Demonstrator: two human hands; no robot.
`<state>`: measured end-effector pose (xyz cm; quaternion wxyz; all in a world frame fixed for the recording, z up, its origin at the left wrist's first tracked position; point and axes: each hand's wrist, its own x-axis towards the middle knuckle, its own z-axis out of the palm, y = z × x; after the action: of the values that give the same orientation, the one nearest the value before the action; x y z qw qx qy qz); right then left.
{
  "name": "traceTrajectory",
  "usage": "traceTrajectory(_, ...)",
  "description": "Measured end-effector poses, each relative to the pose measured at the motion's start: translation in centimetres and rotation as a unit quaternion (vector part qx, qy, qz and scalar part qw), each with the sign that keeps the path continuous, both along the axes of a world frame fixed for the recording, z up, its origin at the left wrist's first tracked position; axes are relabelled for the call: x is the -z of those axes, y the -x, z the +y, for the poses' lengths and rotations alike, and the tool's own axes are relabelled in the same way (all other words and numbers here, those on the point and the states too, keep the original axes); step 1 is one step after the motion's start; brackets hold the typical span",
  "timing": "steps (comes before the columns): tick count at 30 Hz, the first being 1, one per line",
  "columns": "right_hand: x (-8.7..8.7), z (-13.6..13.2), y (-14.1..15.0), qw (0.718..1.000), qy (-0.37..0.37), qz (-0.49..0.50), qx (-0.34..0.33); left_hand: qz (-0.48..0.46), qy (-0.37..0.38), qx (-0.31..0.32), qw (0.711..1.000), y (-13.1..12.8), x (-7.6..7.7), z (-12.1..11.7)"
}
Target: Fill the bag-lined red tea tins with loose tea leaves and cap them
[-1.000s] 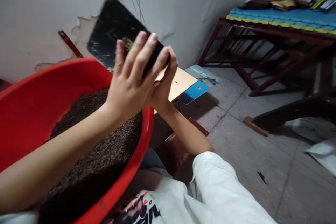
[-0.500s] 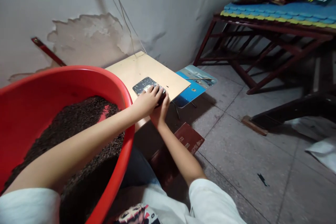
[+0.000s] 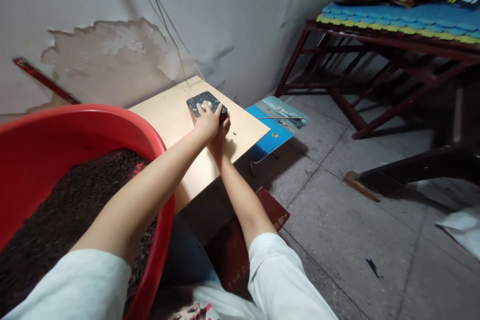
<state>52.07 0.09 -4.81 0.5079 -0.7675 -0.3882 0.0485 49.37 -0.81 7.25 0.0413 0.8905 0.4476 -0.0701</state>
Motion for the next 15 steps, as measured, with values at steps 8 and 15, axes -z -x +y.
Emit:
traceTrajectory(8,-1.5,3.9,-3.5,0.997,0.024,0.064,0.037,-0.037,-0.064,0.045,0.996,-1.8,1.9,4.9)
traceTrajectory(15,-1.5,6.8,-5.8,0.998,0.024,0.051,0.032,-0.057,-0.070,0.043,0.995,-3.8,2.1,7.8)
